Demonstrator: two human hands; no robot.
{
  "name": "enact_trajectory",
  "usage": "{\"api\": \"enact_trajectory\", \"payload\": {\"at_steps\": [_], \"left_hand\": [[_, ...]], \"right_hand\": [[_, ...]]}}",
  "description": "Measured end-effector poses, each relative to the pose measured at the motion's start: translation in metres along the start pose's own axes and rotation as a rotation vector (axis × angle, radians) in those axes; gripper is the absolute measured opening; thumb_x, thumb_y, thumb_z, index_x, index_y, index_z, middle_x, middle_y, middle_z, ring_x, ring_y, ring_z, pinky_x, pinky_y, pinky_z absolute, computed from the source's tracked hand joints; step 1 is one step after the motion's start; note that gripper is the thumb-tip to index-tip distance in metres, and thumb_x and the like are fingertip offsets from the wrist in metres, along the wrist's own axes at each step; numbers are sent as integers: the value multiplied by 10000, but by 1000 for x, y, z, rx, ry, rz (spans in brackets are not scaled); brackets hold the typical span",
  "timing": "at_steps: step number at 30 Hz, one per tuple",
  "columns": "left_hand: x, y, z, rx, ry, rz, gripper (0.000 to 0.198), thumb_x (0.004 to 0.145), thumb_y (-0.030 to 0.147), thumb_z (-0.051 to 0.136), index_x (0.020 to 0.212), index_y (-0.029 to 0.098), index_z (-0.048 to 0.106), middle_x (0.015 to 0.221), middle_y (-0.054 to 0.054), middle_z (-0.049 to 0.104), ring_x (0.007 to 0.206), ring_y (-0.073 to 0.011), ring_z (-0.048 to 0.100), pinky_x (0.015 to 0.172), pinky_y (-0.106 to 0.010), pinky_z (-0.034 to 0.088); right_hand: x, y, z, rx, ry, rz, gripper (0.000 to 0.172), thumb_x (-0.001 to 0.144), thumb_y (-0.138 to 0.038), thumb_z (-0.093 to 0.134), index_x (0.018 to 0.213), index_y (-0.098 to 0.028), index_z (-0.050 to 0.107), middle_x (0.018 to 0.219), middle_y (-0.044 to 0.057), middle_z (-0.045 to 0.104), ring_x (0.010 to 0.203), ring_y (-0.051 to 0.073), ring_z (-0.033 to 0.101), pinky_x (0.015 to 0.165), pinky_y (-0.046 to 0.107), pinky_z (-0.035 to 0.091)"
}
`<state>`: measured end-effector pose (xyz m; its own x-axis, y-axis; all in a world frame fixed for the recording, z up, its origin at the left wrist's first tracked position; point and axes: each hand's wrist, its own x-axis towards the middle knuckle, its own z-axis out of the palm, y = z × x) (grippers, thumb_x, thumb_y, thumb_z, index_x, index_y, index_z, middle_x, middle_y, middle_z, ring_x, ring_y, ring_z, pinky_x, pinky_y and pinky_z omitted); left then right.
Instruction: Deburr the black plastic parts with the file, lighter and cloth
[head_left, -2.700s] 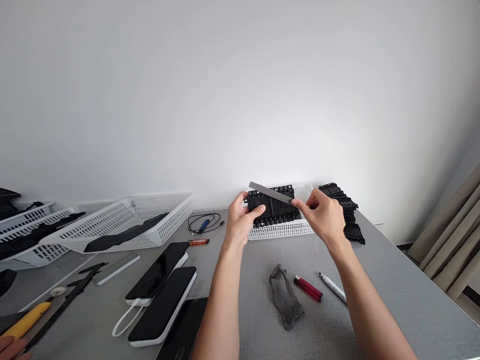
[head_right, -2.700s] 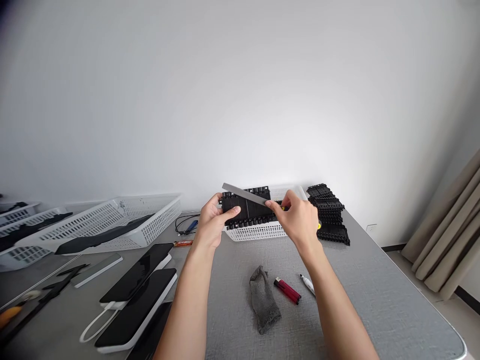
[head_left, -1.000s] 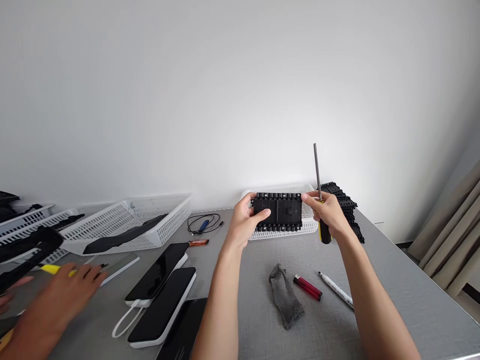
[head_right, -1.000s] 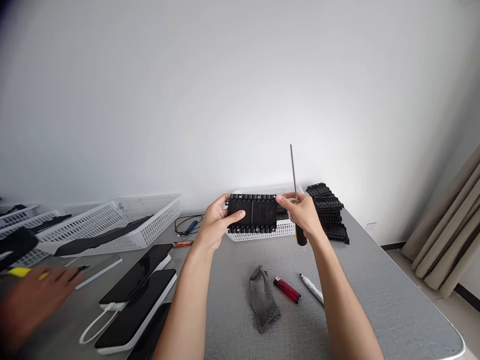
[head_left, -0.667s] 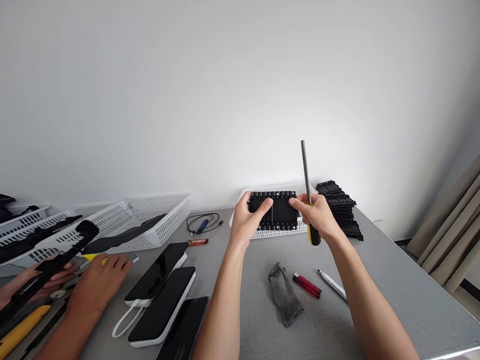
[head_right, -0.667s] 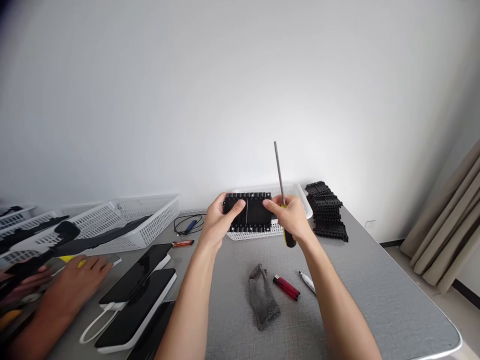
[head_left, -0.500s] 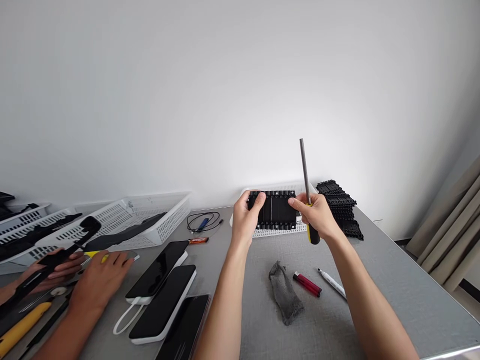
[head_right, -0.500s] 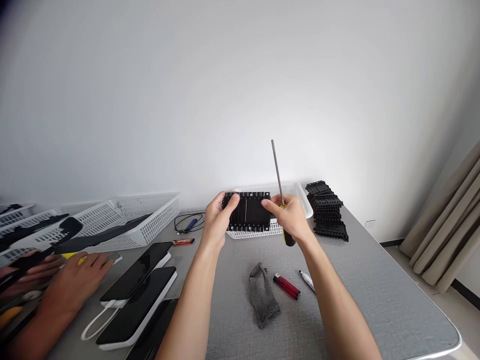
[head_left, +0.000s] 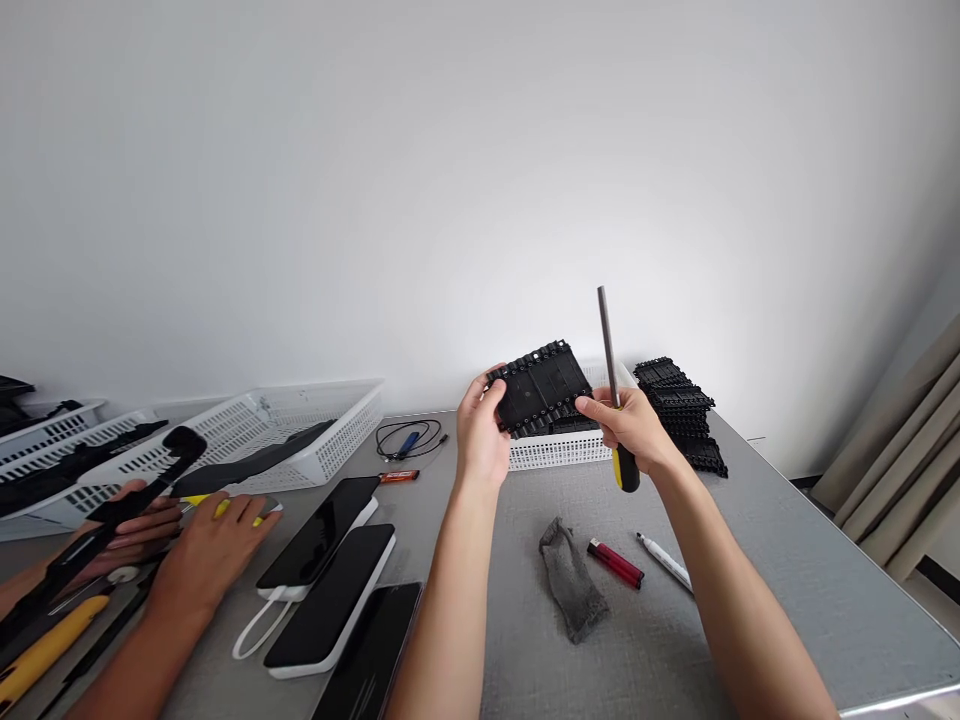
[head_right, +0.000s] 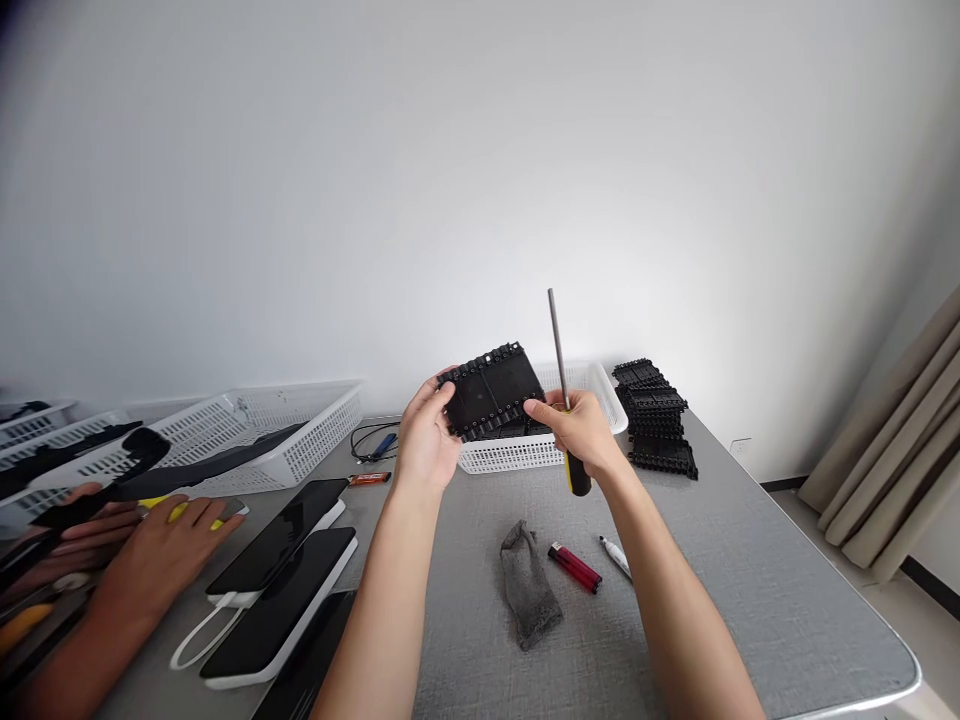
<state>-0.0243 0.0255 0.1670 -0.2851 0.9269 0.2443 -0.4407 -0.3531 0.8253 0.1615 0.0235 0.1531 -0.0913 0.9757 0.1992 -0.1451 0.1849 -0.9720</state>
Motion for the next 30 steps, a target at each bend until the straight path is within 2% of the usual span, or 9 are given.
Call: {"api": "enact_trajectory", "payload": {"at_steps": [4, 8, 12, 17, 21, 25, 28, 30], "left_hand": [[0, 1, -5, 203, -90, 5, 486, 562, 289, 862, 998, 197, 668, 845, -9, 715, 760, -157, 655, 658, -239, 494], [-2, -3, -7, 417, -228, -26, 599, 607, 307, 859, 1159, 193, 658, 837, -31, 739, 764, -182, 678, 698, -273, 520], [-2, -10, -5, 486, -300, -23, 461, 638, 316, 830, 1048, 166, 684, 930, -77, 761, 832, -216, 704, 764, -316, 546], [-1, -14, -4, 529, -219, 54, 370, 649, 272, 783, 982, 190, 644, 884, -55, 748, 798, -212, 706, 728, -312, 542], [2, -16, -7, 579, -150, 112, 414, 647, 233, 760, 1014, 229, 570, 749, 8, 704, 652, -179, 667, 618, -272, 496], [4, -18, -9, 620, -124, 145, 401, 666, 238, 738, 1010, 234, 532, 719, 23, 674, 629, -167, 640, 595, -259, 467], [5, -20, -9, 622, -110, 169, 376, 672, 225, 727, 978, 237, 509, 701, 40, 644, 639, -163, 633, 610, -256, 464], [4, -20, -8, 610, -129, 207, 365, 676, 204, 725, 975, 231, 518, 762, 24, 666, 699, -166, 657, 659, -261, 480]], "right_hand": [[0, -2, 0, 14, 48, -46, 427, 648, -520, 829, 675, -212, 535, 449, -116, 327, 389, 60, 281, 403, 246, 249], [1, -2, 0, -10, 86, -62, 421, 620, -529, 832, 711, -201, 584, 451, -113, 332, 394, 66, 280, 406, 248, 238], [2, 1, -1, -132, 116, -94, 415, 671, -544, 782, 817, -178, 653, 513, -96, 378, 437, 81, 322, 442, 252, 255], [-3, -2, -2, -440, 210, -134, 476, 759, -614, 697, 970, -187, 689, 569, -72, 430, 480, 108, 358, 470, 262, 237], [-12, -10, 4, -605, 261, -195, 488, 889, -664, 522, 831, -198, 655, 562, -44, 432, 513, 128, 363, 506, 279, 244], [-22, -16, 15, -605, 160, -208, 574, 982, -637, 338, 662, -207, 542, 567, -12, 455, 548, 140, 402, 530, 281, 268], [-26, -14, 22, -684, 59, -203, 538, 983, -597, 387, 601, -219, 417, 542, -23, 423, 531, 129, 349, 521, 280, 231], [-26, -10, 27, -757, 36, -202, 518, 980, -562, 427, 591, -221, 393, 530, -25, 421, 520, 126, 323, 522, 285, 208]]}}
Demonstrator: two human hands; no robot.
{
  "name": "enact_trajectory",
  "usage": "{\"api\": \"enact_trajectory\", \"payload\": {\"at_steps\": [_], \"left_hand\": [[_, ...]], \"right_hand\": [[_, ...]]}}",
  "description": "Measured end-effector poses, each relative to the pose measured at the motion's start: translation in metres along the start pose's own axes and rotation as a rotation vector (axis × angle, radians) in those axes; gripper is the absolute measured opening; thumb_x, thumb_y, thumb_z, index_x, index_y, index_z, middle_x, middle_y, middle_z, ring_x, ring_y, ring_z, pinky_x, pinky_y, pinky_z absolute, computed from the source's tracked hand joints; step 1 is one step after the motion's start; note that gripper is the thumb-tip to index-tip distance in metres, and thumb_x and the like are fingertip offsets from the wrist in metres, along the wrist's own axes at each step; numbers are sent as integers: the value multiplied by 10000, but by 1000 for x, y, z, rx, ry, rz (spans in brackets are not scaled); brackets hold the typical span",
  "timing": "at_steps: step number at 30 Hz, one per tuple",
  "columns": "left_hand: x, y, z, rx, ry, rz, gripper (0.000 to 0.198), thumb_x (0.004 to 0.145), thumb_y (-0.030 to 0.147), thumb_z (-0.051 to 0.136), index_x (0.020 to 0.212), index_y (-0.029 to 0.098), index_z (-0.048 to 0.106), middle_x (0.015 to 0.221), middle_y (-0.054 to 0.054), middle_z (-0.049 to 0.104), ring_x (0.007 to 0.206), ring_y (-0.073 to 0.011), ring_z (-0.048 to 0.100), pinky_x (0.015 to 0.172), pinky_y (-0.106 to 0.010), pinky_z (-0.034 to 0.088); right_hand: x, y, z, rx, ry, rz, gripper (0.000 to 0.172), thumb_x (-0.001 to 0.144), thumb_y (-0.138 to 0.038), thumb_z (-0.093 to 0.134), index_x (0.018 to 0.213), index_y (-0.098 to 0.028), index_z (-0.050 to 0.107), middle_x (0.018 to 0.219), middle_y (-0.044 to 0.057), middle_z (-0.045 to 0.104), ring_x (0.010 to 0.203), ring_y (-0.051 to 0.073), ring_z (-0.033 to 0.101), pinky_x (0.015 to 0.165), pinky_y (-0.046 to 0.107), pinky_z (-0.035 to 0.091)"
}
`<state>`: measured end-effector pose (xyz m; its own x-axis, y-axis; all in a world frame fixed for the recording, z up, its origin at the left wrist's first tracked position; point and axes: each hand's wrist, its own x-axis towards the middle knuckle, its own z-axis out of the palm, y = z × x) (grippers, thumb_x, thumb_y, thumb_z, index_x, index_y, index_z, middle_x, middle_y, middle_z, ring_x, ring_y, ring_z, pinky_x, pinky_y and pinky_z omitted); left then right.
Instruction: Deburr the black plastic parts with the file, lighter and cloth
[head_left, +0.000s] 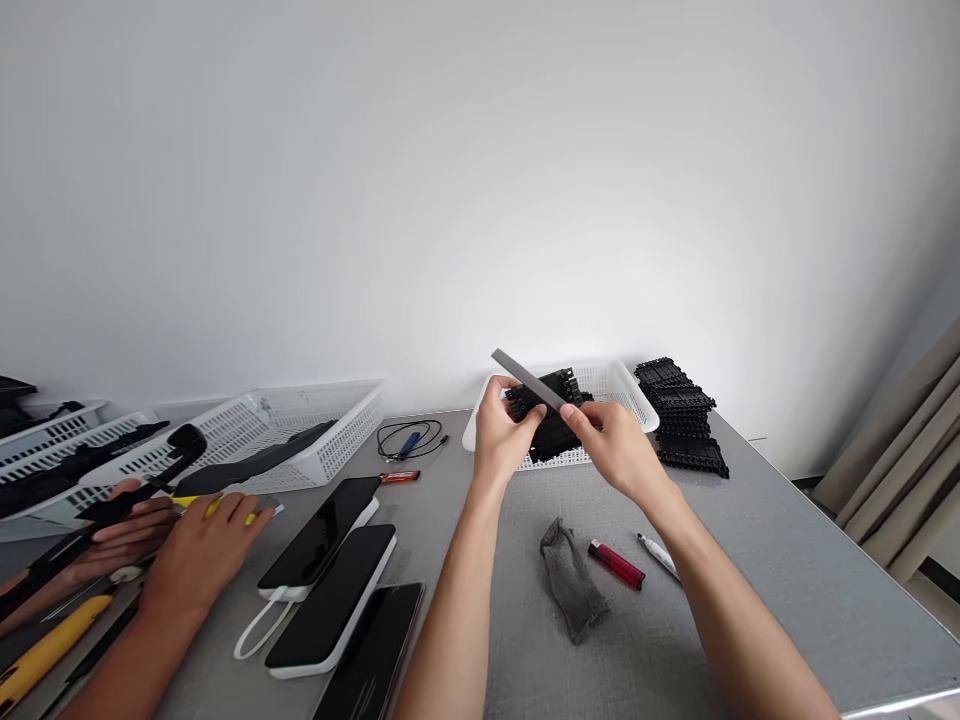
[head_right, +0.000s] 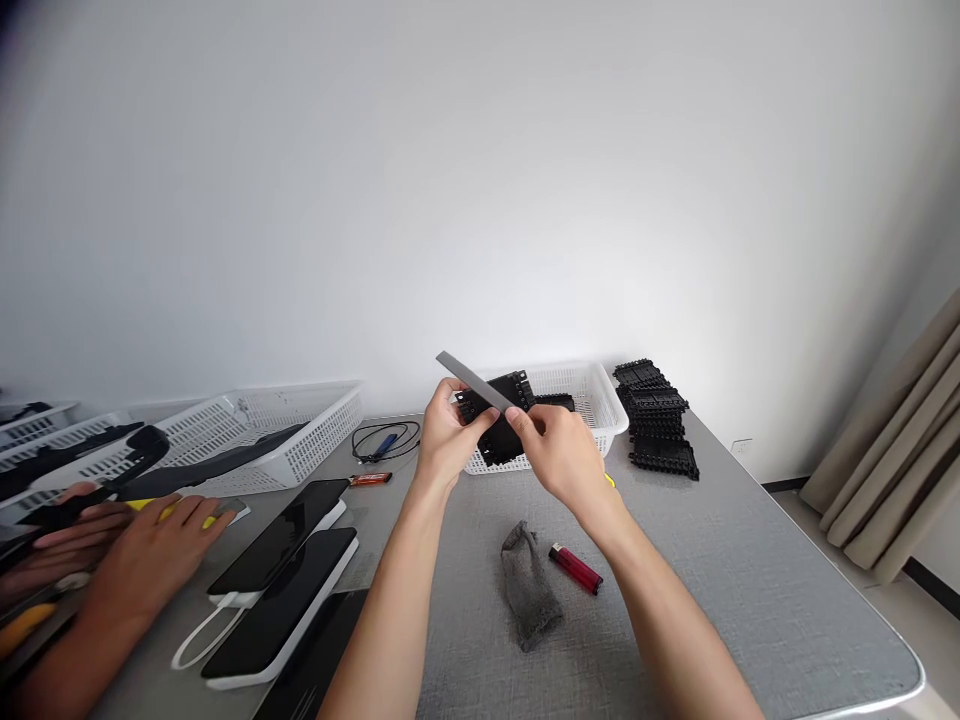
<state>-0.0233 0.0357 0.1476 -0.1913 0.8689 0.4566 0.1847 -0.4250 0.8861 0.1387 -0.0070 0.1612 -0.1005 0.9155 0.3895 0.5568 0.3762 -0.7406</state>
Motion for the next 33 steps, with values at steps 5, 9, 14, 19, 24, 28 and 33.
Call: {"api": "enact_trajectory", "payload": {"at_steps": [5, 9, 14, 19, 24, 28, 33], "left_hand": [[0, 3, 2, -66, -19, 41, 408, 648, 182, 762, 993, 213, 548, 891, -19, 712, 851, -194, 702, 779, -288, 513], [-1, 2, 1, -32, 31, -7, 407, 654, 220, 765, 989, 218, 535, 788, -9, 717, 733, -197, 700, 686, -287, 509], [-1, 0, -2, -13, 59, -24, 417, 645, 221, 761, 996, 228, 535, 760, -8, 724, 690, -204, 700, 653, -296, 513], [-1, 2, -5, 56, 115, -54, 417, 633, 221, 764, 980, 236, 532, 745, -5, 723, 660, -207, 694, 618, -289, 498], [-1, 2, -5, 44, 107, -40, 405, 652, 243, 757, 982, 236, 523, 757, -14, 726, 673, -212, 698, 635, -300, 508], [-2, 3, -5, 17, 92, 2, 386, 662, 237, 756, 970, 235, 523, 749, -5, 717, 679, -205, 695, 649, -298, 510], [-1, 2, -4, 18, 119, 7, 411, 649, 237, 758, 980, 238, 514, 743, 7, 706, 659, -193, 679, 640, -290, 499]], "right_hand": [[1, 1, 10, -131, 21, 30, 479, 984, -517, 457, 607, -222, 465, 541, -8, 486, 520, 139, 348, 533, 288, 212], [1, -2, 10, -217, 68, 63, 492, 1001, -528, 428, 622, -222, 500, 564, 12, 537, 523, 150, 394, 541, 285, 222], [-2, -6, 6, -379, 175, 98, 476, 1009, -543, 436, 708, -222, 618, 650, 50, 636, 569, 170, 505, 549, 293, 205], [3, 1, -3, -487, 288, 160, 472, 1023, -535, 421, 790, -211, 673, 683, 78, 662, 593, 186, 552, 560, 304, 185], [0, -2, 0, -405, 242, 104, 476, 1024, -531, 419, 753, -214, 647, 646, 63, 641, 585, 184, 541, 559, 300, 199], [-4, -10, 11, -374, 157, 69, 466, 1019, -534, 428, 747, -222, 640, 686, 67, 669, 607, 191, 565, 556, 292, 218], [-1, -7, 10, -403, 192, 100, 479, 1025, -538, 409, 764, -218, 652, 684, 73, 663, 607, 186, 556, 556, 296, 208]]}}
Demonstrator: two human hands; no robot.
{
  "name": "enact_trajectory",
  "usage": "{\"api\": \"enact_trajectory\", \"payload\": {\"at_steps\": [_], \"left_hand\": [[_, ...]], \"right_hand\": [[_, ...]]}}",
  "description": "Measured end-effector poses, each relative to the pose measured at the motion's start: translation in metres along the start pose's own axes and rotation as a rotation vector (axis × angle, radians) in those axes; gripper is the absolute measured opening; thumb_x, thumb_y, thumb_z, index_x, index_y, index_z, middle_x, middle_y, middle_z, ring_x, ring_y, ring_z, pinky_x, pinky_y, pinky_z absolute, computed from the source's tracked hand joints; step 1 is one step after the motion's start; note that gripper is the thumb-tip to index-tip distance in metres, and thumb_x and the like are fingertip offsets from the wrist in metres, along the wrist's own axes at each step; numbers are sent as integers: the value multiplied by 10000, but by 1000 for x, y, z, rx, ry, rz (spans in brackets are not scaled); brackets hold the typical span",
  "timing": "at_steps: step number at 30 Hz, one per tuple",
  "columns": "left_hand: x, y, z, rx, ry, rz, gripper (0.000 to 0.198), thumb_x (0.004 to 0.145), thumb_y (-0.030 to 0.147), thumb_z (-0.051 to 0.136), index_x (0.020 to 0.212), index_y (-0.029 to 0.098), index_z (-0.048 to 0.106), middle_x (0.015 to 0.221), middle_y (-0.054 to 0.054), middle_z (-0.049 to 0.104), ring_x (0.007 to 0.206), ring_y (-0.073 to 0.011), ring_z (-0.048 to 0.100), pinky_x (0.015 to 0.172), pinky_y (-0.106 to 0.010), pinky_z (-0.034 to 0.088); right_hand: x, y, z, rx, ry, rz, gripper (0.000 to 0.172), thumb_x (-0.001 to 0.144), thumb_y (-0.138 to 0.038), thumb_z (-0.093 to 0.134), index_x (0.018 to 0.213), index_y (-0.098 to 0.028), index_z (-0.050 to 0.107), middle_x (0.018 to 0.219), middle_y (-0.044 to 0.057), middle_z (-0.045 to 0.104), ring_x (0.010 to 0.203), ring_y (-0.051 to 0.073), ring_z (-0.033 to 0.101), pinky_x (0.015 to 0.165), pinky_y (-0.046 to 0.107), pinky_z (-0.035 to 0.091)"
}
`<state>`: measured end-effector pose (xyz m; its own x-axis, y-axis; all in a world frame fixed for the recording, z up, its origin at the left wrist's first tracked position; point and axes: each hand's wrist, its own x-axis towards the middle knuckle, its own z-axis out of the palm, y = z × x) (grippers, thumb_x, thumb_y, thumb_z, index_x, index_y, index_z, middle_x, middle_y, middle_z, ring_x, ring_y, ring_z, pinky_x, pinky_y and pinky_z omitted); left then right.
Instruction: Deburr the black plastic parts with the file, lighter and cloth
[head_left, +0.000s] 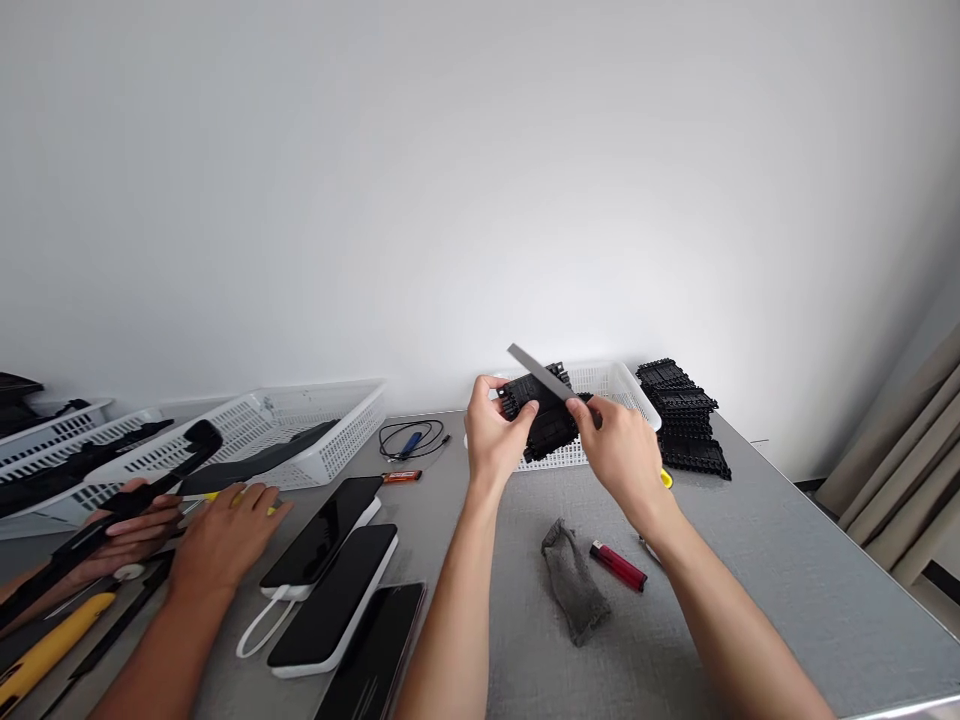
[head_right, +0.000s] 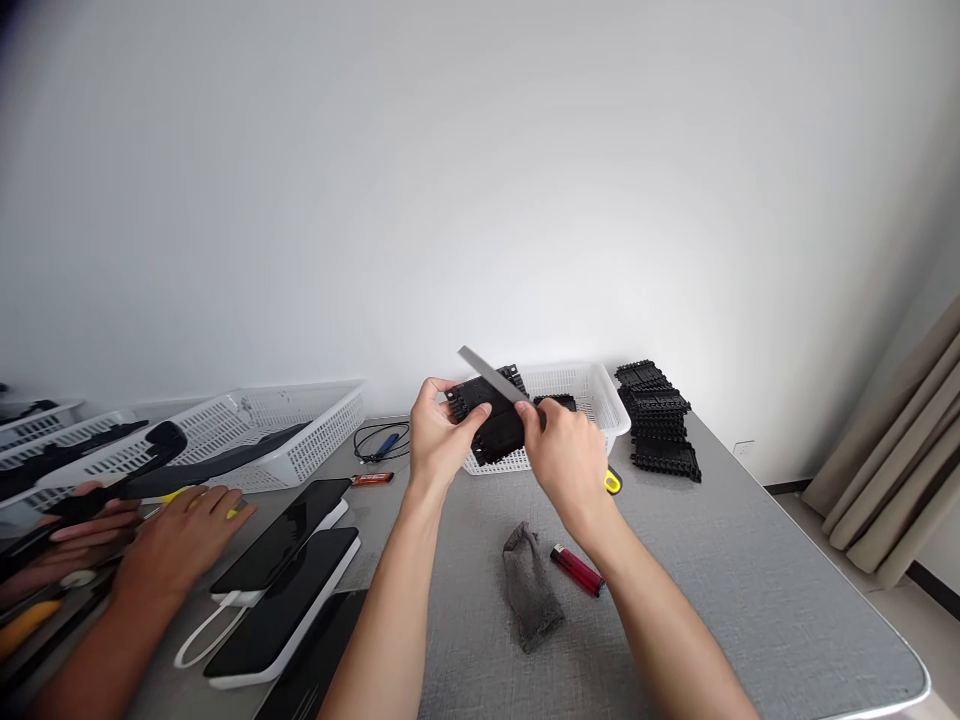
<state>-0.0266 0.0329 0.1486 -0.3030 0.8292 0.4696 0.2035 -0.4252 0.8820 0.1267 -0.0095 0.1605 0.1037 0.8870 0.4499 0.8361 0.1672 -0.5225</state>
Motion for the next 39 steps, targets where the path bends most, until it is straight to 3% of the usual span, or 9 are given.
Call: {"api": "enact_trajectory", "payload": {"at_steps": [4, 11, 22, 29, 35, 39], "left_hand": [[1, -1, 2, 40, 6, -13, 402, 654, 240, 748, 975, 241, 505, 745, 2, 707, 663, -194, 676, 639, -288, 489], [-2, 2, 3, 43, 3, 37, 376, 675, 254, 746, 952, 245, 492, 741, 8, 701, 659, -184, 669, 634, -274, 478], [0, 5, 0, 117, 30, -41, 381, 659, 244, 722, 945, 246, 470, 759, 0, 716, 667, -196, 681, 631, -282, 483], [-3, 9, 2, 115, 19, -16, 369, 659, 232, 711, 935, 248, 466, 711, 26, 684, 629, -183, 656, 614, -272, 473], [-3, 9, 2, 119, 35, -19, 363, 664, 247, 708, 926, 247, 456, 739, 8, 698, 651, -192, 664, 628, -285, 480], [-3, 9, 3, 104, 32, -4, 365, 660, 246, 706, 922, 248, 453, 724, 22, 678, 638, -180, 645, 622, -278, 476]], "right_hand": [[1, 4, -2, -46, 42, 29, 468, 1026, -534, 410, 766, -216, 633, 658, 63, 639, 580, 177, 518, 556, 300, 185], [-3, -2, 1, 50, -93, -38, 476, 1027, -533, 393, 729, -220, 594, 672, 65, 640, 587, 180, 522, 557, 297, 203], [7, 15, -4, -114, 196, 50, 482, 1013, -558, 446, 777, -200, 666, 635, 49, 638, 514, 144, 478, 549, 300, 165], [3, 7, -2, -64, 101, -44, 458, 1020, -530, 454, 751, -212, 645, 580, 16, 598, 530, 144, 476, 552, 289, 164], [7, 17, -2, -78, 186, 17, 477, 1022, -542, 442, 743, -205, 631, 579, 19, 584, 511, 139, 434, 554, 291, 159], [4, 14, -2, -8, 147, -51, 477, 1021, -540, 438, 716, -210, 598, 561, 9, 563, 505, 136, 413, 548, 287, 165]]}}
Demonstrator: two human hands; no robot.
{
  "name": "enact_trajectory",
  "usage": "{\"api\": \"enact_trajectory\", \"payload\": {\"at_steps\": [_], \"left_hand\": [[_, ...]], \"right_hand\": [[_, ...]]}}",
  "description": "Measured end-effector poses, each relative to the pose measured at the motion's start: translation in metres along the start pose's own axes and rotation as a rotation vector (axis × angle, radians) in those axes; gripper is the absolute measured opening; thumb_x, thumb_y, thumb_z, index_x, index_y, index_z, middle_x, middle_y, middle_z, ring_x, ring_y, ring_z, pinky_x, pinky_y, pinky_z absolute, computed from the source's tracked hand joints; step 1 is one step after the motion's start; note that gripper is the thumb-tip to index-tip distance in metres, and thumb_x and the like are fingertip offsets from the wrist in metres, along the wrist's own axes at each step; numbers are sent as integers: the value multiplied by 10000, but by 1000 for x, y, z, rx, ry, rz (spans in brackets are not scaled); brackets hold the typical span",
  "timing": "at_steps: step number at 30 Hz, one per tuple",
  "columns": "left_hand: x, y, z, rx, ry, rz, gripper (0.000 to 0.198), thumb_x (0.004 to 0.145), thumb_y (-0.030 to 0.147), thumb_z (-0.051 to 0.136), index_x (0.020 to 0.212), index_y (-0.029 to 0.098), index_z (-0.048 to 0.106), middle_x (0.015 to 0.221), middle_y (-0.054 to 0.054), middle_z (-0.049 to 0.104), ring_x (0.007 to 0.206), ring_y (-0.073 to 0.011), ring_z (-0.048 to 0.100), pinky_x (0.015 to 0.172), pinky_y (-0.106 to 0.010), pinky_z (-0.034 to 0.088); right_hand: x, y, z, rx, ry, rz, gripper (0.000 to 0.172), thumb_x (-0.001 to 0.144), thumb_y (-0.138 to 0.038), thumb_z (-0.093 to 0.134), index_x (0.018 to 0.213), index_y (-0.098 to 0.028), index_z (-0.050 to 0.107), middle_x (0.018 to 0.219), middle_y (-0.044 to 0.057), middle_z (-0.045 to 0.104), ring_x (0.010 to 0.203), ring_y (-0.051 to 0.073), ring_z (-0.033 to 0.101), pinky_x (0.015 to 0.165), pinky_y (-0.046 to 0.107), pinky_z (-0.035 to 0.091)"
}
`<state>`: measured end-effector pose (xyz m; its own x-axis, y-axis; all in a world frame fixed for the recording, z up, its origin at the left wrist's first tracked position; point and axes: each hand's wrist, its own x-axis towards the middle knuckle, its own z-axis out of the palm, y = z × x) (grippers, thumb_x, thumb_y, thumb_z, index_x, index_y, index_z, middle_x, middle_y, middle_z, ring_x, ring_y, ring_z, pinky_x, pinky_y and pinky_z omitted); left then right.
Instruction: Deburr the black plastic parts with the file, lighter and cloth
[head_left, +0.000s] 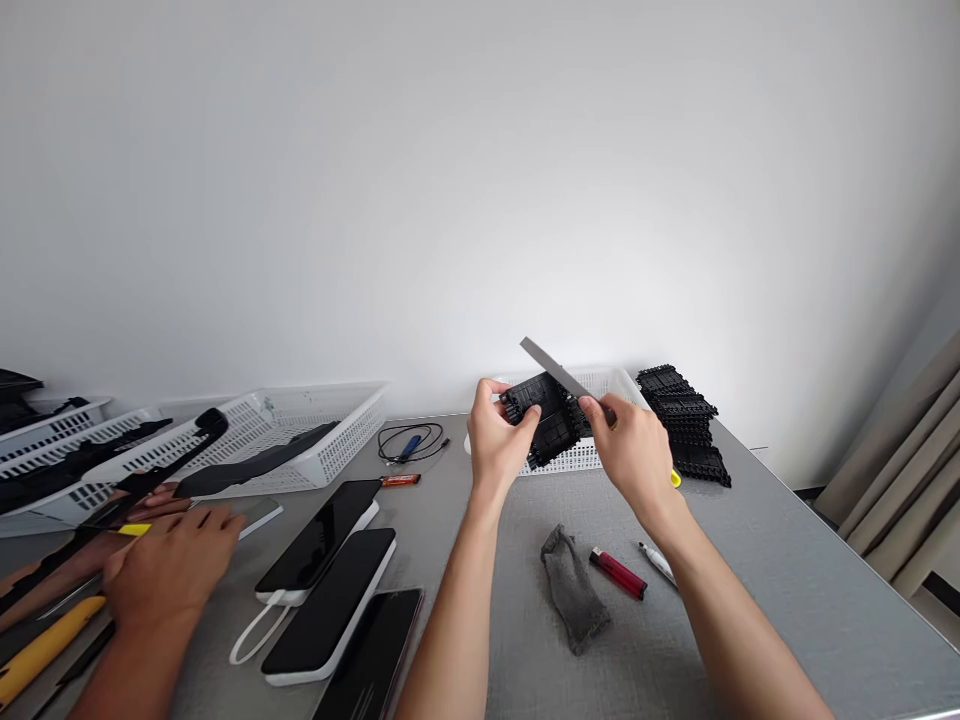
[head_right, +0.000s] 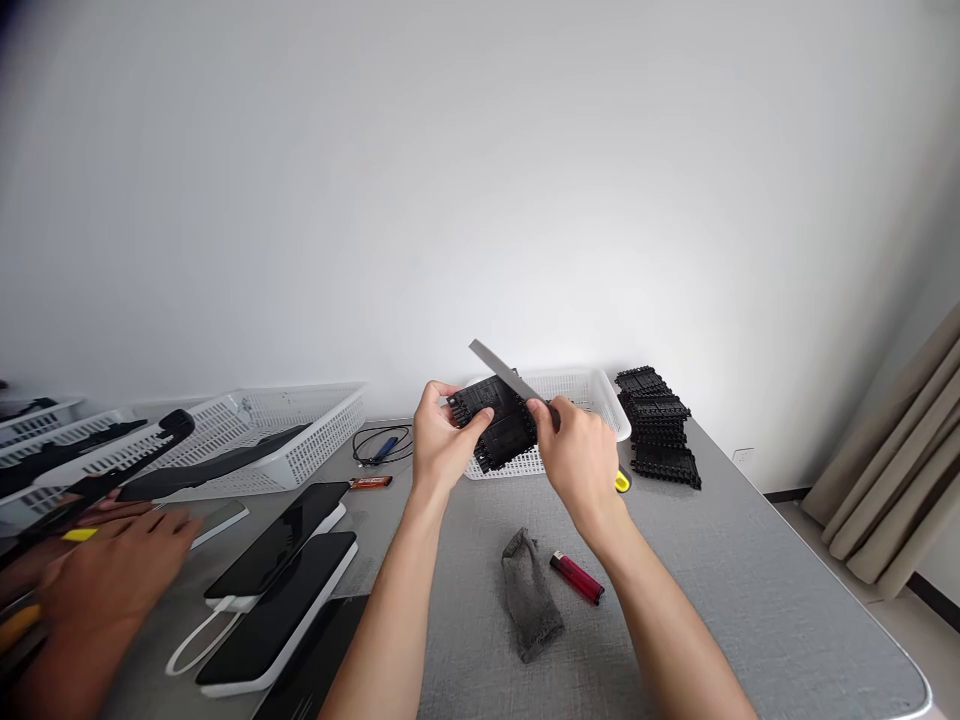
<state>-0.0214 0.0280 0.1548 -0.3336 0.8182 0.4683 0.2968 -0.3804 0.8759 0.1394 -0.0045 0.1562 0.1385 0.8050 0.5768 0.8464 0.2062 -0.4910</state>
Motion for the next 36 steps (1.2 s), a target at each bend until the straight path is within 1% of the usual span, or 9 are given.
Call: {"api": "enact_trajectory", "payload": {"at_steps": [3, 9, 14, 18, 22, 28, 30, 32, 36], "left_hand": [[-1, 1, -1, 16, -1, 11, 351, 658, 246, 701, 903, 251, 450, 663, 49, 631, 591, -164, 605, 583, -262, 451], [-1, 2, -2, -41, 30, -37, 391, 609, 241, 715, 869, 257, 423, 637, 69, 585, 538, -135, 541, 532, -232, 398], [0, 9, 1, -352, 75, -162, 508, 531, 238, 732, 894, 264, 377, 658, 83, 557, 574, -121, 531, 563, -224, 422], [1, 12, 2, -524, 158, -235, 614, 470, 212, 762, 928, 267, 357, 740, 74, 584, 632, -116, 556, 599, -223, 435], [2, 11, 3, -549, 124, -221, 589, 458, 215, 807, 899, 243, 418, 798, 51, 603, 679, -114, 570, 657, -245, 464], [2, 10, 5, -615, 129, -204, 593, 451, 213, 826, 895, 235, 433, 820, 46, 615, 721, -121, 594, 683, -247, 467], [2, 10, 4, -589, 127, -217, 597, 464, 218, 819, 926, 242, 442, 827, 48, 617, 706, -122, 595, 650, -238, 457], [2, 9, 1, -514, 105, -222, 570, 488, 226, 811, 961, 238, 492, 823, 48, 615, 683, -122, 593, 625, -235, 448], [4, 5, -6, -370, -88, -221, 557, 519, 240, 830, 1041, 190, 639, 907, -21, 696, 749, -162, 654, 705, -283, 494]], "right_hand": [[-2, -4, 2, 24, -51, -44, 480, 1017, -542, 442, 699, -215, 588, 557, 5, 556, 496, 133, 403, 549, 287, 162], [8, 12, 2, 97, 34, 71, 469, 992, -557, 474, 703, -213, 607, 543, -6, 492, 498, 134, 356, 546, 289, 179], [17, 25, -2, 423, -110, 94, 558, 929, -646, 493, 598, -199, 536, 526, -45, 343, 511, 116, 277, 511, 288, 196], [20, 28, 2, 586, -258, 162, 482, 774, -659, 681, 714, -183, 635, 560, -59, 345, 523, 107, 295, 489, 272, 195], [23, 33, 8, 799, -419, 190, 462, 727, -629, 733, 780, -177, 657, 538, -81, 308, 507, 95, 255, 472, 267, 177], [24, 38, 9, 796, -508, 149, 481, 651, -604, 798, 780, -164, 653, 565, -77, 373, 508, 79, 270, 461, 251, 184], [24, 37, 10, 792, -499, 138, 465, 693, -611, 761, 748, -163, 646, 550, -80, 346, 500, 78, 257, 459, 252, 173], [23, 36, 11, 800, -415, 143, 454, 729, -606, 728, 753, -157, 661, 540, -80, 328, 497, 81, 248, 459, 255, 170], [25, 36, 11, 805, -226, 162, 465, 736, -588, 725, 851, -138, 721, 553, -75, 337, 506, 92, 269, 472, 263, 195]]}}
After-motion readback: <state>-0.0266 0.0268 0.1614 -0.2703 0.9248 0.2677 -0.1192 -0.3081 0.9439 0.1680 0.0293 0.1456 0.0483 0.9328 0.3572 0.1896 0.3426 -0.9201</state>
